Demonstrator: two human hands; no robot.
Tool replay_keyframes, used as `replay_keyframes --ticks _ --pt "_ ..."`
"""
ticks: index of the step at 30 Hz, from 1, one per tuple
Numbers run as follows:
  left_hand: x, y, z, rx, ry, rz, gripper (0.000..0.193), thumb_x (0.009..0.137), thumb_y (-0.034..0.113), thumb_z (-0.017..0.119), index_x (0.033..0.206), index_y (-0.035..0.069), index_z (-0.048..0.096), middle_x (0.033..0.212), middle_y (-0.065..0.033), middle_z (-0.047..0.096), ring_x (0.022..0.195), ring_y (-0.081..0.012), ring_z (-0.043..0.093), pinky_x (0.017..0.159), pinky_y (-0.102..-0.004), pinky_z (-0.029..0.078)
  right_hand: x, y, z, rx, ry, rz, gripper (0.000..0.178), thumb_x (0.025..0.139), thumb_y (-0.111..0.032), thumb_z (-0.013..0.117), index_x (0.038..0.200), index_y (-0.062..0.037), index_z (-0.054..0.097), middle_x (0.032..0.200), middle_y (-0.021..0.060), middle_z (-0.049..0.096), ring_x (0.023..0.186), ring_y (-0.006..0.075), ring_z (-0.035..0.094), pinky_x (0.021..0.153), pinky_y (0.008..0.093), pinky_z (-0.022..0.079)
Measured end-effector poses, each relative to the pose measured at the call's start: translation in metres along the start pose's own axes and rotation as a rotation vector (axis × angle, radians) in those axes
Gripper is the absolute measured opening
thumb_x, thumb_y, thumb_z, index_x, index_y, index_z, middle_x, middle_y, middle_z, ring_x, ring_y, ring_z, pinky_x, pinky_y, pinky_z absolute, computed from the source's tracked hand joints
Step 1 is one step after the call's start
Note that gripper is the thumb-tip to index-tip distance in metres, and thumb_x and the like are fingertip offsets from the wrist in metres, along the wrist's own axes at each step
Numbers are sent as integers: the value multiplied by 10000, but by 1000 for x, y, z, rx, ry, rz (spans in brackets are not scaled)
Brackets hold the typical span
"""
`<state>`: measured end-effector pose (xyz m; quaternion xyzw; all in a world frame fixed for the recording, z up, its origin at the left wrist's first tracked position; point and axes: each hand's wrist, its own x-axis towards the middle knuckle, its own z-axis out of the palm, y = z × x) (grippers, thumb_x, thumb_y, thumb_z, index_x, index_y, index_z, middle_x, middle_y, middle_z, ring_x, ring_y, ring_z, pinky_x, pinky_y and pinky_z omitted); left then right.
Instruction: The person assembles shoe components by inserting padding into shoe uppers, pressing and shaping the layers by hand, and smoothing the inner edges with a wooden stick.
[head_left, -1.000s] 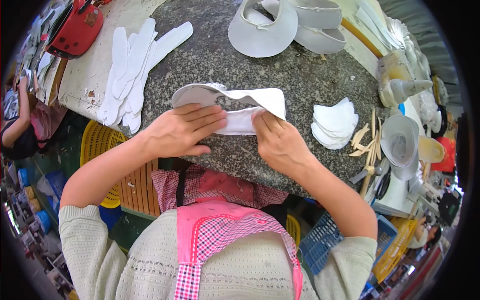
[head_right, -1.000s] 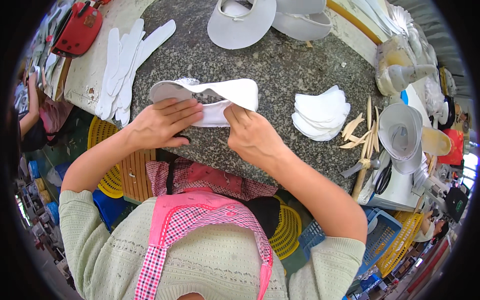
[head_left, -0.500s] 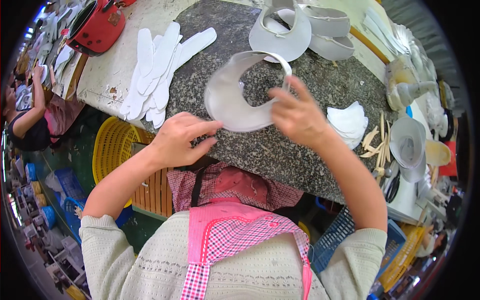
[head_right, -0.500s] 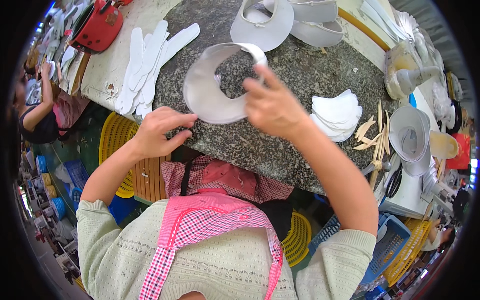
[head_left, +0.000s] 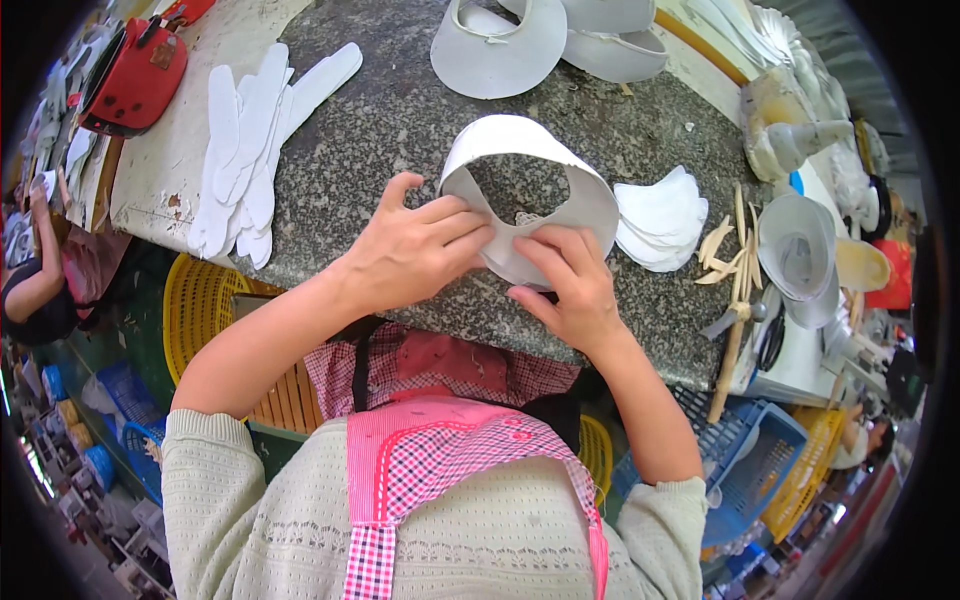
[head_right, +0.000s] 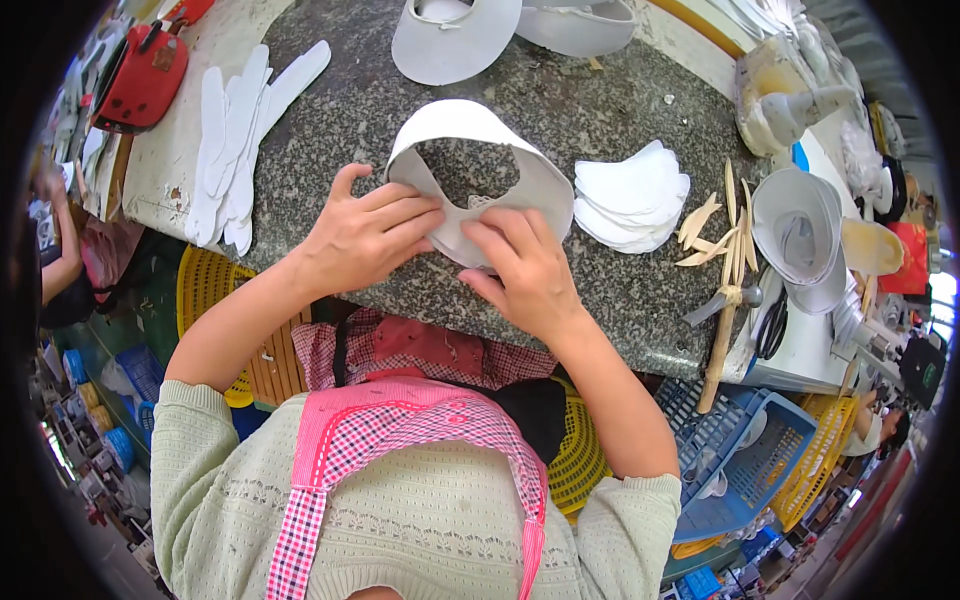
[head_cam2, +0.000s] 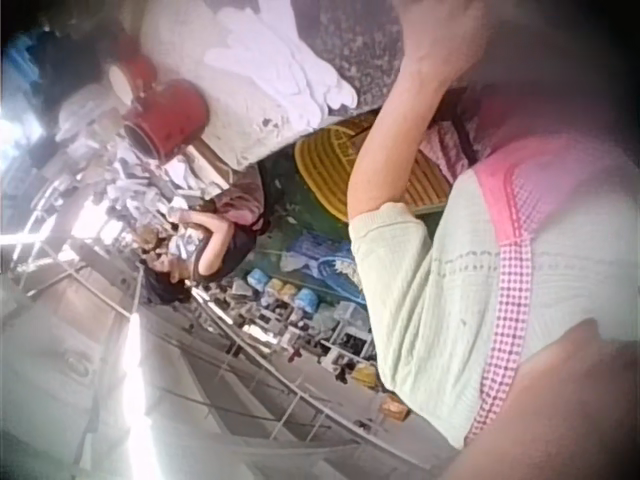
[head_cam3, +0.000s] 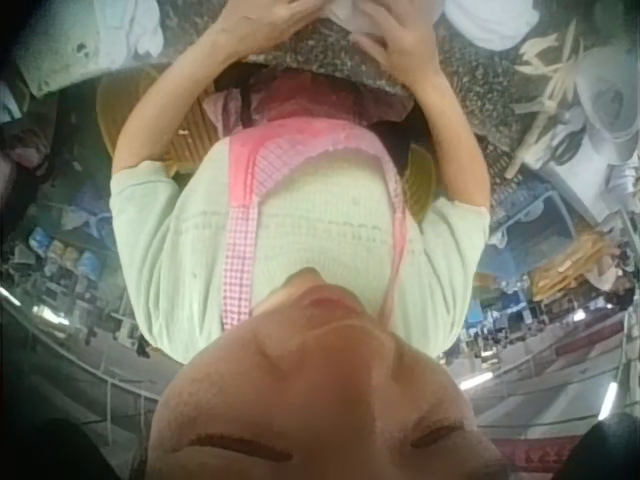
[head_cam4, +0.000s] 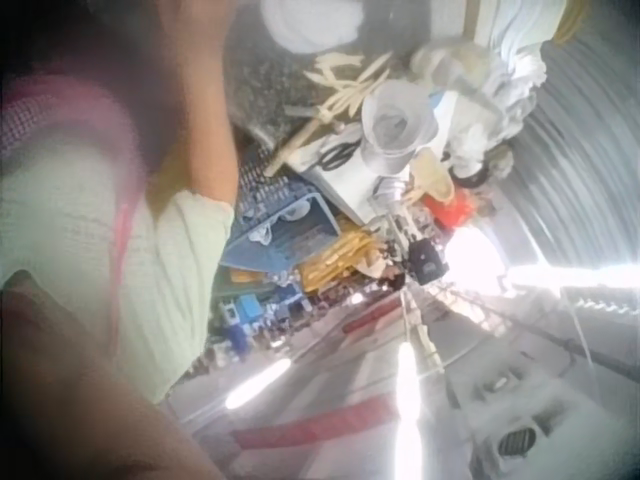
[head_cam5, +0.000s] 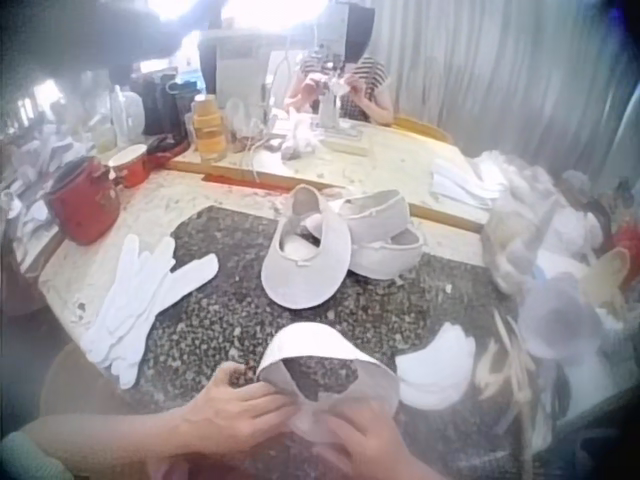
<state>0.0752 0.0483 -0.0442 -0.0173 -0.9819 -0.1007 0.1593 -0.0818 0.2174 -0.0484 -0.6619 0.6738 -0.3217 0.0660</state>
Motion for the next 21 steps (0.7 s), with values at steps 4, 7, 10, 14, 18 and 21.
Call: replay_keyframes --ticks 4,7,10,14,18,21 --pt "-9 -15 6 -34 -73 -15 421 734 267 675 1136 175 590 1176 39 568 1086 -108 512 933 -437 288 -1 5 5 1 -31 25 519 631 -141 727 1126 -79 586 1069 79 516 931 259 498 798 365 448" --pt "-3 -29 2 -25 -165 29 438 759 280 651 1186 234 569 1266 58 524 1178 -110 460 949 -440 291 -2 8 2 -94 -74 8 520 633 -141 716 1138 -111 597 1111 59 506 941 252 491 813 368 444" --pt "-5 -44 -10 -1 -220 41 411 791 277 618 1197 308 562 1323 81 487 1244 -114 414 972 -467 287 4 4 -1 -101 -116 -123 464 640 -131 702 1096 -107 618 1152 45 520 959 246 490 829 368 440" --pt "5 -43 -11 -72 -268 57 410 786 188 608 1185 283 575 1308 64 502 1246 -129 416 978 -511 277 -12 23 -19 78 -194 -214 382 659 -94 682 1036 -60 635 1108 67 587 976 258 536 843 365 456" --pt "21 -2 -17 18 -243 -17 445 720 126 603 1161 175 585 1301 -22 511 1282 -199 383 1012 -533 250 -59 30 -54 854 53 213 233 717 -5 626 949 13 649 971 148 639 909 237 607 822 330 476" --pt "32 27 5 60 26 148 454 682 109 610 1135 118 582 1289 -58 512 1276 -228 380 1017 -500 265 -56 21 -55 671 450 370 164 744 64 579 896 50 639 939 165 642 888 228 610 810 317 470"
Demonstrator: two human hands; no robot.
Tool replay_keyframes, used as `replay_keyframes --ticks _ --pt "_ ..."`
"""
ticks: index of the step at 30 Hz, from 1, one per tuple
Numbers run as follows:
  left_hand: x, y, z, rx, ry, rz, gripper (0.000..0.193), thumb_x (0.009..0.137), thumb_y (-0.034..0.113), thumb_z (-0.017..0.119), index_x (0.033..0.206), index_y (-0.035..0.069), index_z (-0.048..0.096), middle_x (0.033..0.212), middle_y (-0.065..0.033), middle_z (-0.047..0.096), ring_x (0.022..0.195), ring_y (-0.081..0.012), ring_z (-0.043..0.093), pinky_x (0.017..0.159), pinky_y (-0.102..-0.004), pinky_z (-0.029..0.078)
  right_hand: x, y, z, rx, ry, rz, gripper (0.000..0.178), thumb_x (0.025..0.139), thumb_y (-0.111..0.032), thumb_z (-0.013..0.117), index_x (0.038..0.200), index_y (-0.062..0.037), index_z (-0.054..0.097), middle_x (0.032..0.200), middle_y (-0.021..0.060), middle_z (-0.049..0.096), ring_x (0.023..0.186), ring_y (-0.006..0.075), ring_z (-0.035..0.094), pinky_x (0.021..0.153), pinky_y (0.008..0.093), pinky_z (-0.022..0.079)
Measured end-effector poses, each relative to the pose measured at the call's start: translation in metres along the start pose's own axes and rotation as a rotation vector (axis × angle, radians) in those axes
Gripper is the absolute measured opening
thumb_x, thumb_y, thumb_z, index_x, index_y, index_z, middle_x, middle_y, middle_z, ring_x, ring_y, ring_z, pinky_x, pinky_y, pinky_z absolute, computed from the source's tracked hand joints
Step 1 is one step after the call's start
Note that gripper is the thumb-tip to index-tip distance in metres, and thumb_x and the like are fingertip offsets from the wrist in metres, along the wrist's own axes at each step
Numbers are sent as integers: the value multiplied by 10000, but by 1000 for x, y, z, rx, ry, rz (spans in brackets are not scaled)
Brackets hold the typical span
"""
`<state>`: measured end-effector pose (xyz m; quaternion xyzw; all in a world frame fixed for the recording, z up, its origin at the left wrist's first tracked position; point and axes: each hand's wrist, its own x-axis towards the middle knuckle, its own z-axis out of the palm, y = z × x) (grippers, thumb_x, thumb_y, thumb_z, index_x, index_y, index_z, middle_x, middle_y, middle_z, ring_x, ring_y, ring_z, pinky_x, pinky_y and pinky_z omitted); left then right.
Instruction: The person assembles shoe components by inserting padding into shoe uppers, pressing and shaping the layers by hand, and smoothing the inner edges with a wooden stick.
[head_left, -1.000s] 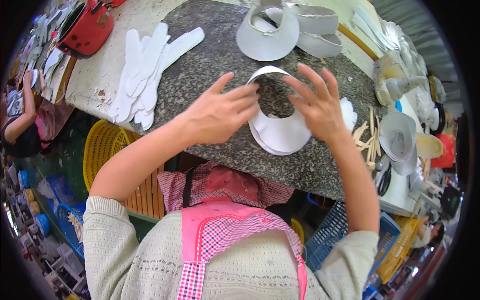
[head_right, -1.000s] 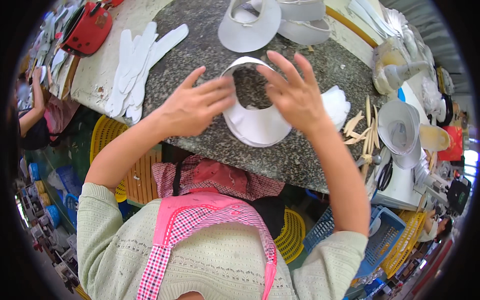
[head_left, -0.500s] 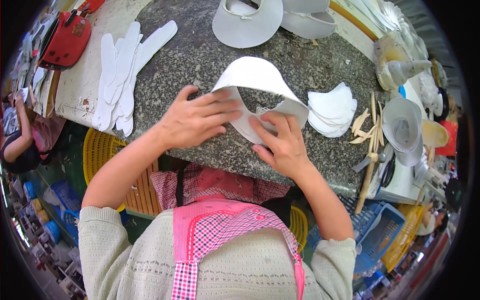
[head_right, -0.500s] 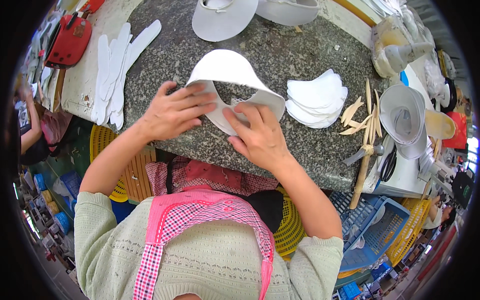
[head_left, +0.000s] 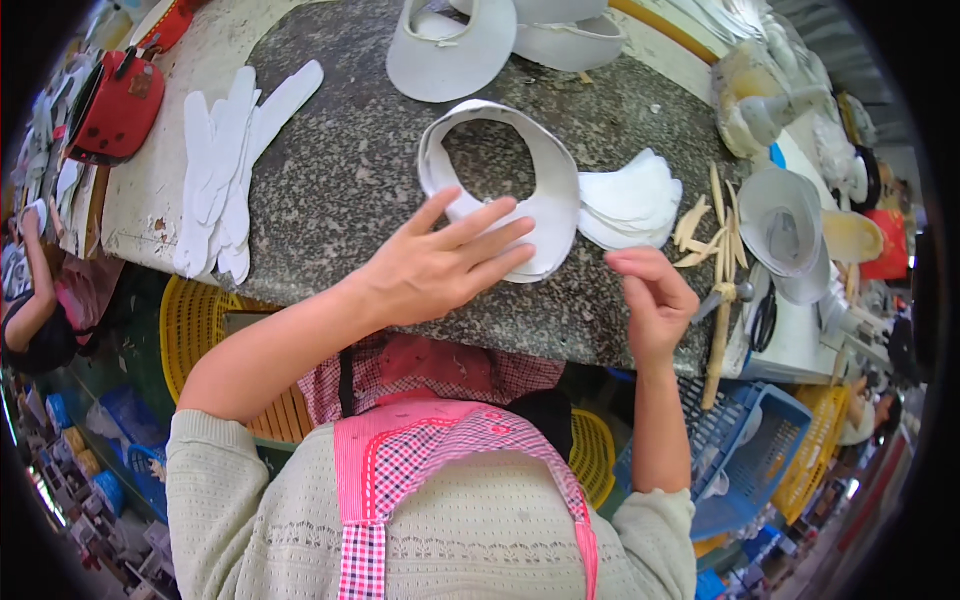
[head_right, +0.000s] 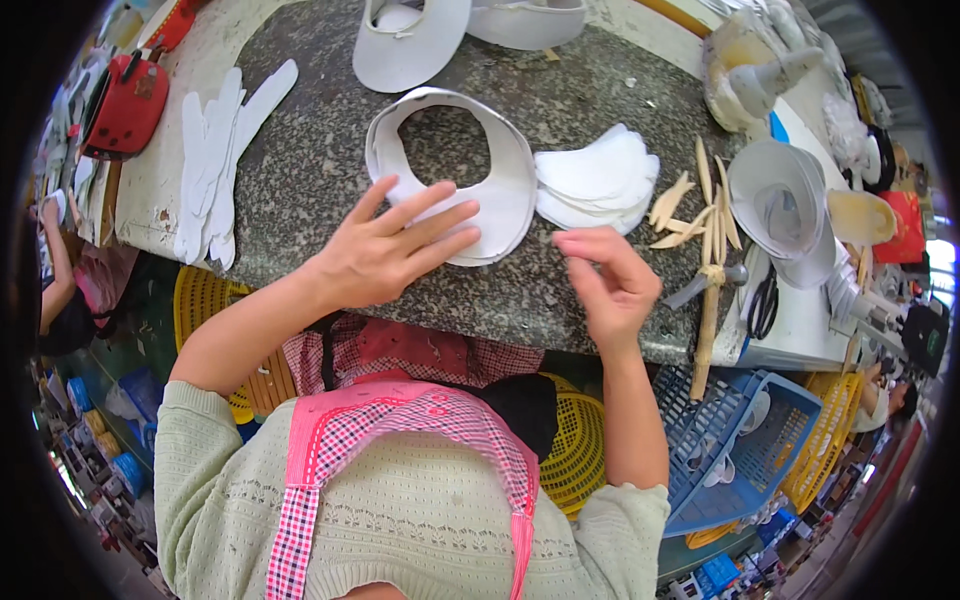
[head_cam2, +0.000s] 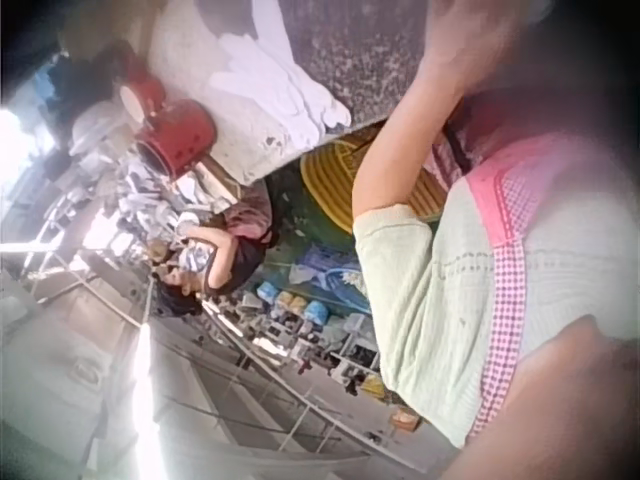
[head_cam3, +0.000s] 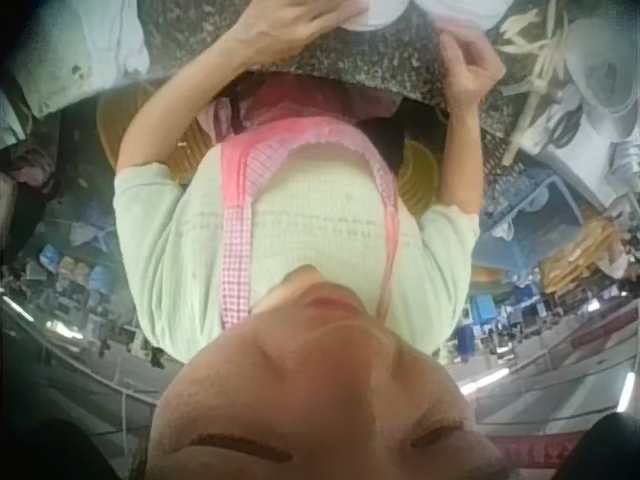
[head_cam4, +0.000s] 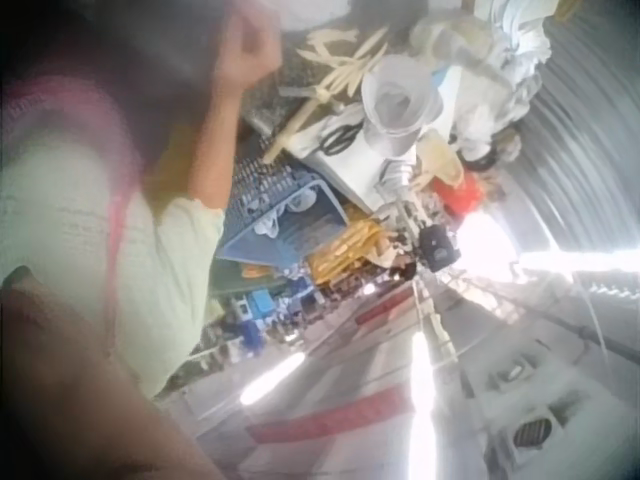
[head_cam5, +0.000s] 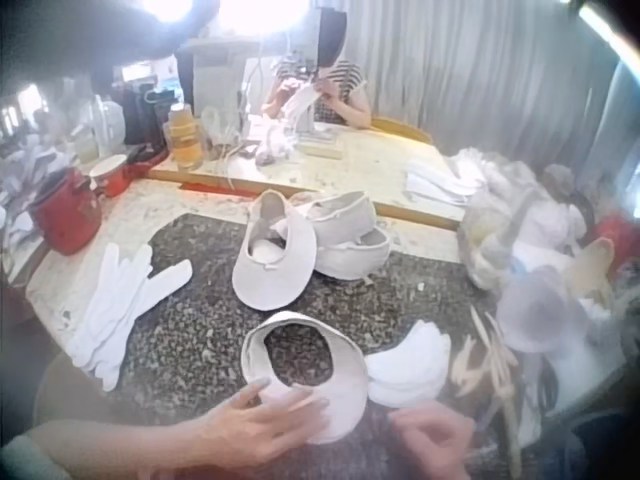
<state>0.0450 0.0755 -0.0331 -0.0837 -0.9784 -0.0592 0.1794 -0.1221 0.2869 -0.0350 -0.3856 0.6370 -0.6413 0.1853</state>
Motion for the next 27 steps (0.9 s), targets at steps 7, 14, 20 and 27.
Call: replay_keyframes --ticks 7,14,20,27 --pt "24 0 -39 -244 221 34 308 663 51 627 969 56 655 929 -55 663 795 -209 622 658 -301 499 36 -34 34 -691 -144 -457 253 680 5 663 933 0 658 921 109 650 874 276 603 822 358 438" --pt "46 5 -110 -871 -137 -480 161 807 126 664 914 10 631 763 -71 643 657 -123 628 588 -259 482 51 -71 34 2 -406 -68 148 781 -126 686 823 2 626 695 51 614 609 79 548 535 223 401" --pt "40 3 -72 -1790 271 -807 231 837 149 650 974 -29 595 841 -67 646 711 -93 612 610 -214 490 49 -66 48 513 -217 321 185 836 -170 648 839 7 593 739 1 602 608 54 530 524 209 415" --pt "46 -5 -52 -1684 224 -907 239 821 135 658 981 -36 612 836 -85 658 702 -103 622 629 -241 511 46 -55 29 -27 -157 248 191 794 -121 676 904 19 607 767 17 624 642 55 559 560 211 446"
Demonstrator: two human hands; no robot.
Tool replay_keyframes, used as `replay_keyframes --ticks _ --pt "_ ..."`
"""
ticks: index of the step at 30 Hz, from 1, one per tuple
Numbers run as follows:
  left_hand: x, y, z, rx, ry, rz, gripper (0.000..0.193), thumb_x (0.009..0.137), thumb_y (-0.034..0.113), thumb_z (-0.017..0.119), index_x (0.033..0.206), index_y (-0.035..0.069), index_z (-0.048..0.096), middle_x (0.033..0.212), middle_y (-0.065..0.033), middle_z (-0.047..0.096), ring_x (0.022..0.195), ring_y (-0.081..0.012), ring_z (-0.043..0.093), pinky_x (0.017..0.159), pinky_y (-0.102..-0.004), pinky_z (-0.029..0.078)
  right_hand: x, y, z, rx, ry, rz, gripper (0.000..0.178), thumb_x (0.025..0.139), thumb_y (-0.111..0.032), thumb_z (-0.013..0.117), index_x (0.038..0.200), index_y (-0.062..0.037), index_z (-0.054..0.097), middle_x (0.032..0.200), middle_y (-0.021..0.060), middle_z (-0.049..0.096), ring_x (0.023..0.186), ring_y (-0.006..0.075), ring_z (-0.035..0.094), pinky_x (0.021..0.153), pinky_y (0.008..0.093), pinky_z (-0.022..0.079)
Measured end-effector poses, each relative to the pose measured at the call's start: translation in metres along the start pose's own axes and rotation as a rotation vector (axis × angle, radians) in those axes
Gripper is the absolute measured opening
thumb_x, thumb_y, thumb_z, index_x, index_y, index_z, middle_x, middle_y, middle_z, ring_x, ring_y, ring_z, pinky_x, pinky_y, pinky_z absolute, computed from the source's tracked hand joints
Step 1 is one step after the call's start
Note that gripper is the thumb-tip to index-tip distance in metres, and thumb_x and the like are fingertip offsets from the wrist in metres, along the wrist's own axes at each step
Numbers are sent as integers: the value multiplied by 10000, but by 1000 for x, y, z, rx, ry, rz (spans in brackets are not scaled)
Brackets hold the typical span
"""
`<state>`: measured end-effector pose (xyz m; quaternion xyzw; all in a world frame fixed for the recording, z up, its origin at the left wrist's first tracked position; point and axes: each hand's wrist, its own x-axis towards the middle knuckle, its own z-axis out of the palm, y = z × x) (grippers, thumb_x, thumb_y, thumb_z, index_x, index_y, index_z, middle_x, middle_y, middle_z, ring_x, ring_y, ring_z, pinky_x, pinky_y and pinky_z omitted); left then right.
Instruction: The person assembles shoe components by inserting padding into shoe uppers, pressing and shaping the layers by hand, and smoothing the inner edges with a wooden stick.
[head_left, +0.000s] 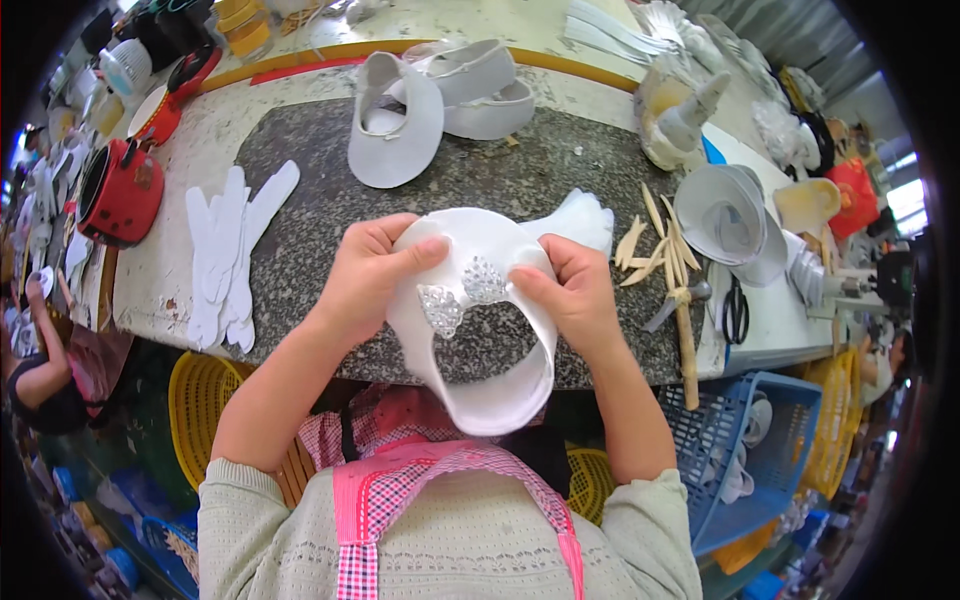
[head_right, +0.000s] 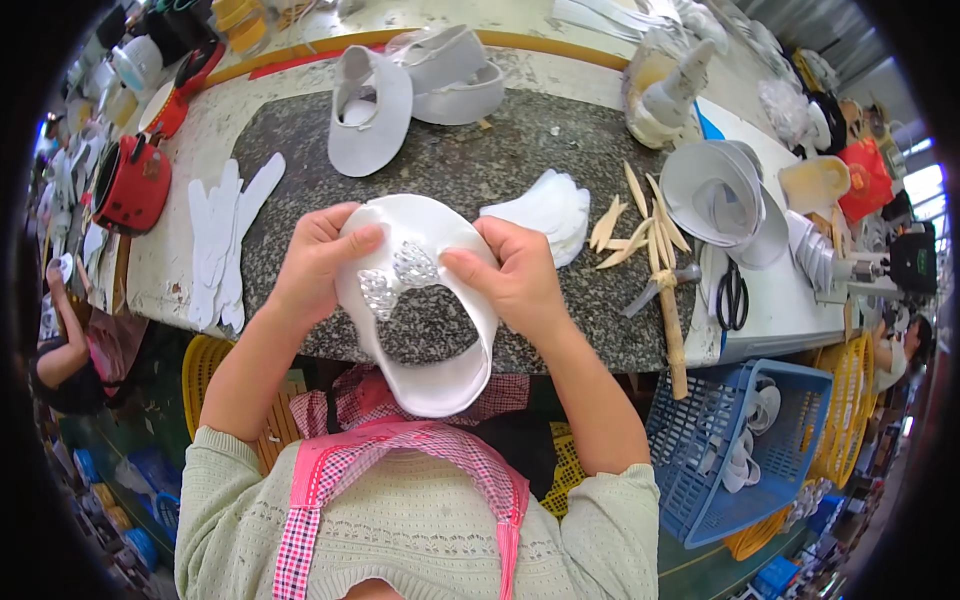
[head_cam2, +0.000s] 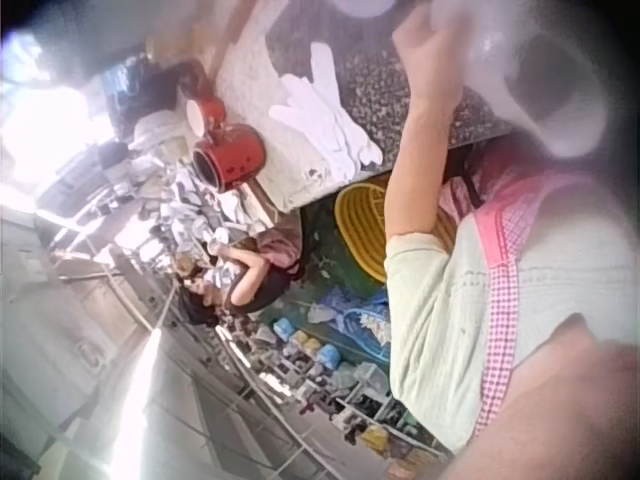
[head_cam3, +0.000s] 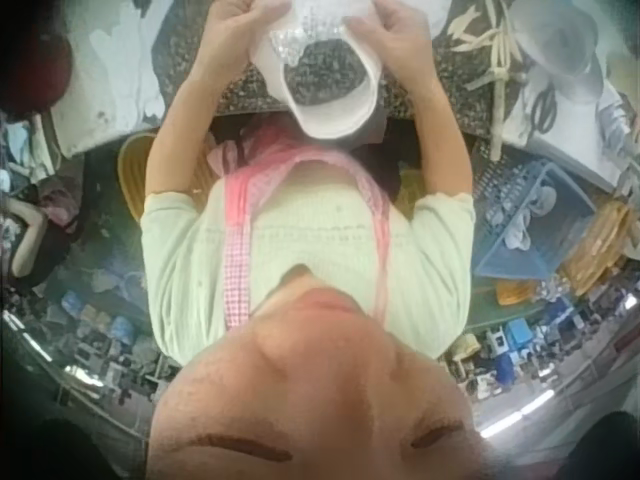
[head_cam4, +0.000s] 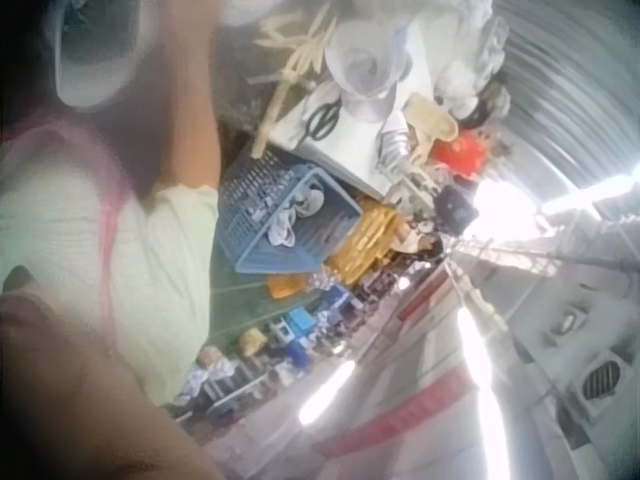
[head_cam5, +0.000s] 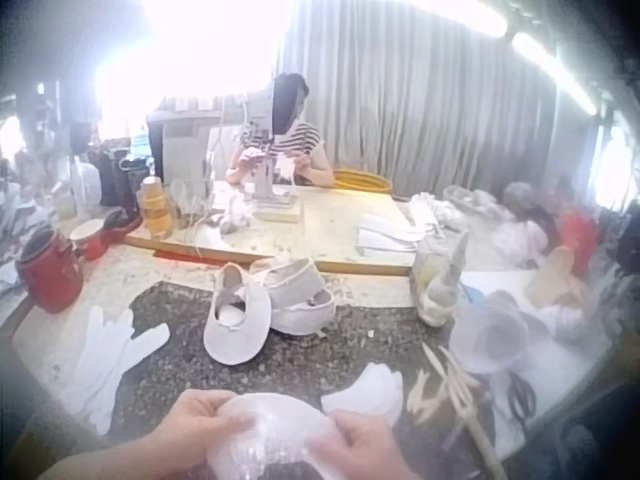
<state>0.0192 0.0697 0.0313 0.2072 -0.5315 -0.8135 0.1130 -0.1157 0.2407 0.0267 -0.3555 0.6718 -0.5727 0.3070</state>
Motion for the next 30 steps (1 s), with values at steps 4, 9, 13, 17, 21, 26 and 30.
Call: replay_keyframes --ticks 4,9,13,17,21,26,30 --pt "9 5 6 -21 -51 -1 238 817 140 665 977 -28 612 842 -84 658 719 -105 624 657 -244 511 -3 -8 -5 625 -137 182 307 775 -91 687 1027 59 595 896 78 651 756 103 617 676 234 501" --pt "8 5 8 -182 -78 -6 213 815 110 663 972 -26 616 895 -74 650 784 -108 618 694 -251 503 -6 -6 -9 824 -207 184 310 779 -94 696 1026 64 595 925 83 646 792 106 616 694 242 504" --pt "2 30 -13 496 -187 651 200 694 30 711 875 -26 647 902 -100 652 838 -192 615 727 -312 493 14 -14 -14 28 -118 -410 247 698 -61 703 925 -6 621 801 31 616 701 147 587 653 254 490" --pt "2 30 -39 1194 -359 638 412 528 -50 563 926 10 651 996 -125 639 970 -296 585 852 -368 469 36 35 6 -854 2 -952 196 643 -81 629 837 -60 621 721 10 534 689 197 541 804 342 450" --pt "-2 -47 -43 1235 -272 709 384 609 27 629 993 49 633 1048 -109 604 994 -291 557 890 -398 441 23 77 33 -1037 -6 -918 142 715 -122 580 845 -78 618 809 -13 566 774 154 562 972 484 287" --pt "7 -61 -42 1306 -264 719 299 658 166 718 934 84 638 1015 -44 589 966 -249 541 825 -386 436 16 79 31 -935 -14 -738 252 657 -75 637 905 -107 604 897 -11 591 850 153 573 958 504 268" --pt "9 -64 -43 1339 -270 795 269 632 174 721 866 86 621 994 -15 580 951 -224 532 797 -366 426 17 80 32 -897 -4 -697 279 647 -60 638 917 -113 595 909 -13 589 853 165 573 937 499 284"
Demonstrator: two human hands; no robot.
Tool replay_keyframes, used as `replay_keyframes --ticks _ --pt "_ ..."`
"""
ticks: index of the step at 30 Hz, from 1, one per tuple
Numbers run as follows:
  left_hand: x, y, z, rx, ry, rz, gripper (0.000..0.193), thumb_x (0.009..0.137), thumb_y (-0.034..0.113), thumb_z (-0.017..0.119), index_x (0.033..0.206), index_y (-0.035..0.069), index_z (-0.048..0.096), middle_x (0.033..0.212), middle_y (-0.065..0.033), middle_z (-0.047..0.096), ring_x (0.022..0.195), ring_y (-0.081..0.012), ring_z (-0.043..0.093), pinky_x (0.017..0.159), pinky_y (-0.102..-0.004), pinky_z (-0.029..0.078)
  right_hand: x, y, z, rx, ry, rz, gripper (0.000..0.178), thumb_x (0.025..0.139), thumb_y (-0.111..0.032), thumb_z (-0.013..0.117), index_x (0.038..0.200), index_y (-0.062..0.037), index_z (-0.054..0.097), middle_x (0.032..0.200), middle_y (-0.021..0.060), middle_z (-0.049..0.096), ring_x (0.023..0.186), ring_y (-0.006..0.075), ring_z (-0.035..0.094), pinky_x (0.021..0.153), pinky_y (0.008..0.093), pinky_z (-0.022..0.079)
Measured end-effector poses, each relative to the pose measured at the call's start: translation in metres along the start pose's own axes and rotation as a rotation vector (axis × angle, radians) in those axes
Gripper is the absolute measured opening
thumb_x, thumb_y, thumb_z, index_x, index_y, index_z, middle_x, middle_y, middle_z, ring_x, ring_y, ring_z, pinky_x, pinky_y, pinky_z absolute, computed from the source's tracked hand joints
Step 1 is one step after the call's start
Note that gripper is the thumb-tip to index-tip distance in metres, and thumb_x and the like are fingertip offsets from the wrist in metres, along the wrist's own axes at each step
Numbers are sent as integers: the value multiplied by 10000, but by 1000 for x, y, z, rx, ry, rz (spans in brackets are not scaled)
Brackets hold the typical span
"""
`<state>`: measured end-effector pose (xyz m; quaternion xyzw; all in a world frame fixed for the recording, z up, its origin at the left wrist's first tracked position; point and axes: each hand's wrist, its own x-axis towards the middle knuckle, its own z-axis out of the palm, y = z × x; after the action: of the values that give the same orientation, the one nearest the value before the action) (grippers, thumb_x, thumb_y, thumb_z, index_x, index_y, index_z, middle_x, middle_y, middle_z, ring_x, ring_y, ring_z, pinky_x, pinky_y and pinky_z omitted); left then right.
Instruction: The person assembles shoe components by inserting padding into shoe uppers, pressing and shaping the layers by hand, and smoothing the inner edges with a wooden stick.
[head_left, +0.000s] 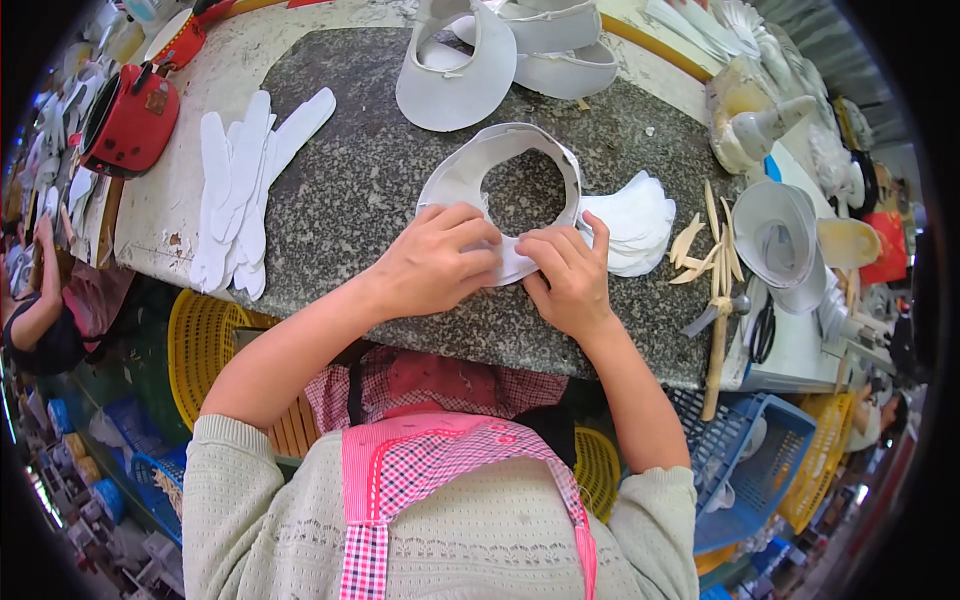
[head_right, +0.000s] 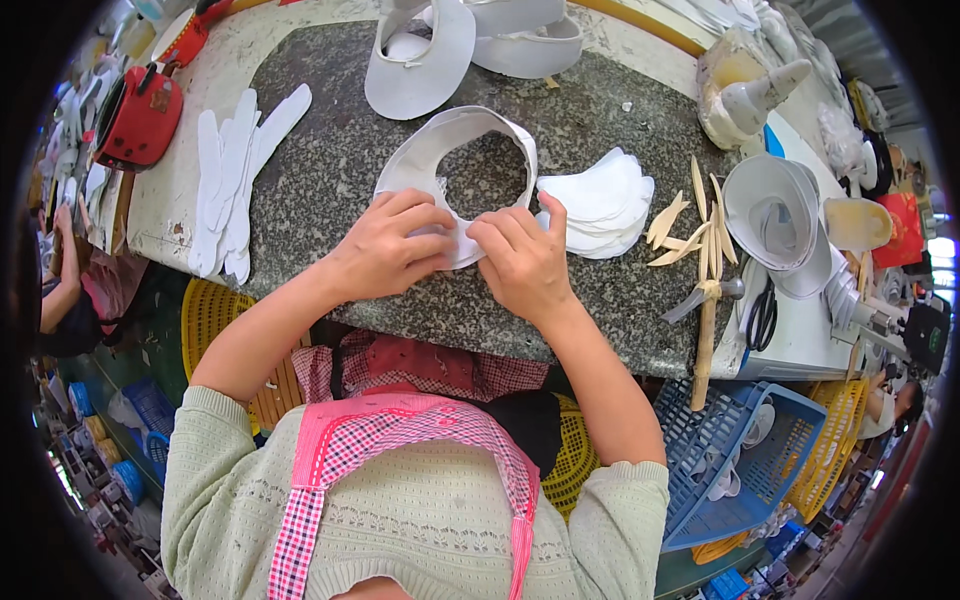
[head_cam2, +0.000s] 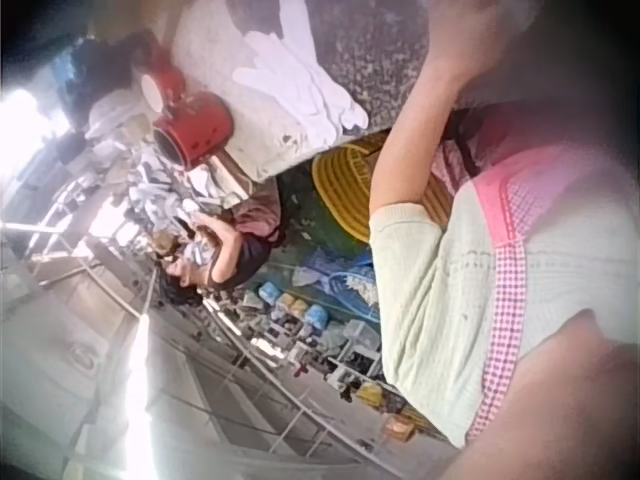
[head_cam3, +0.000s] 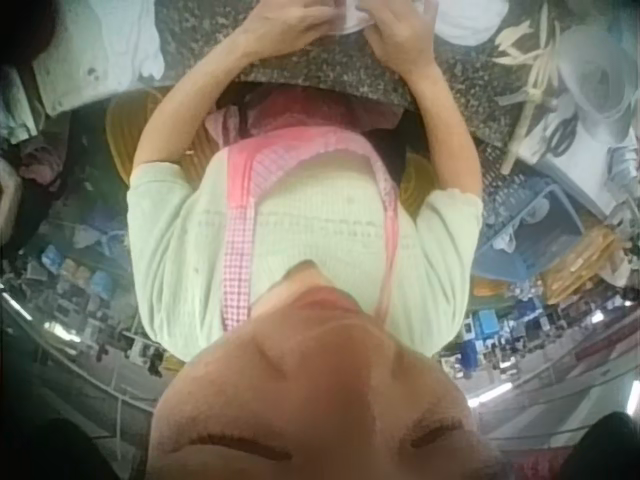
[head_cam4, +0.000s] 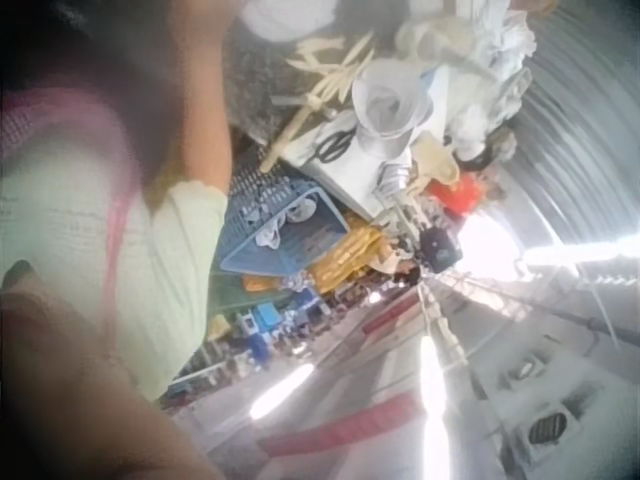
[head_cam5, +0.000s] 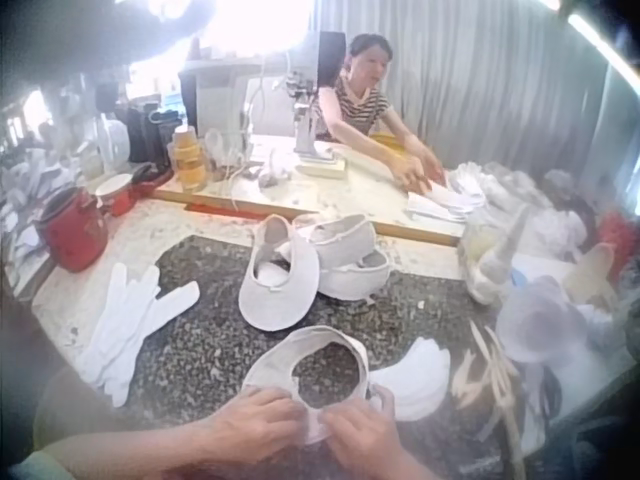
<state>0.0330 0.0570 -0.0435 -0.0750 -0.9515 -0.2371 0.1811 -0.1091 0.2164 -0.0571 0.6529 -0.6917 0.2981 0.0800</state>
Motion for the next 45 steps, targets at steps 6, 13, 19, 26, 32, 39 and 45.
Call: replay_keyframes --ticks 6,13,19,26,32,39,45 --pt "1 4 12 61 68 46 171 631 104 682 756 55 576 900 -43 580 862 -227 555 727 -346 457 -7 5 -5 104 -10 -109 198 668 -101 649 859 -148 626 963 -12 600 891 164 573 908 481 298" --pt "11 -2 15 -90 203 -149 101 647 -3 624 685 24 534 835 -63 615 715 -234 587 608 -324 485 -10 -6 -4 -102 -58 -101 227 695 -144 628 914 -190 667 1076 -13 577 995 155 547 901 479 286" --pt "14 -2 16 -209 200 -321 80 688 20 633 713 26 556 877 -67 612 739 -216 605 590 -290 488 -14 -7 -5 -134 -72 -39 233 689 -143 630 916 -187 664 1082 -14 564 1038 151 529 912 491 280" --pt "22 8 4 -137 63 -149 236 656 93 722 853 33 605 983 -88 574 884 -269 567 725 -333 483 -22 -1 -3 -25 -19 -26 241 670 -118 638 911 -113 649 1078 5 576 1025 163 541 896 459 343" --pt "17 -5 20 6 142 -113 159 673 71 691 804 35 609 891 -72 610 822 -264 569 708 -341 476 -20 -4 -2 -100 -43 -28 249 675 -110 623 922 -97 642 1117 11 565 1038 139 536 905 468 321" --pt "20 -6 23 -107 225 -343 114 689 58 659 773 35 586 874 -64 632 844 -239 594 697 -330 480 -14 -10 -6 -164 -5 8 214 648 -129 624 861 -106 636 1183 3 547 1030 141 538 907 482 290" --pt "2 3 18 152 0 76 187 713 129 634 860 30 575 1010 -57 611 977 -224 581 784 -340 463 -22 -6 -5 -81 4 -10 263 651 -138 622 911 -101 619 1086 11 580 990 155 556 885 470 310"
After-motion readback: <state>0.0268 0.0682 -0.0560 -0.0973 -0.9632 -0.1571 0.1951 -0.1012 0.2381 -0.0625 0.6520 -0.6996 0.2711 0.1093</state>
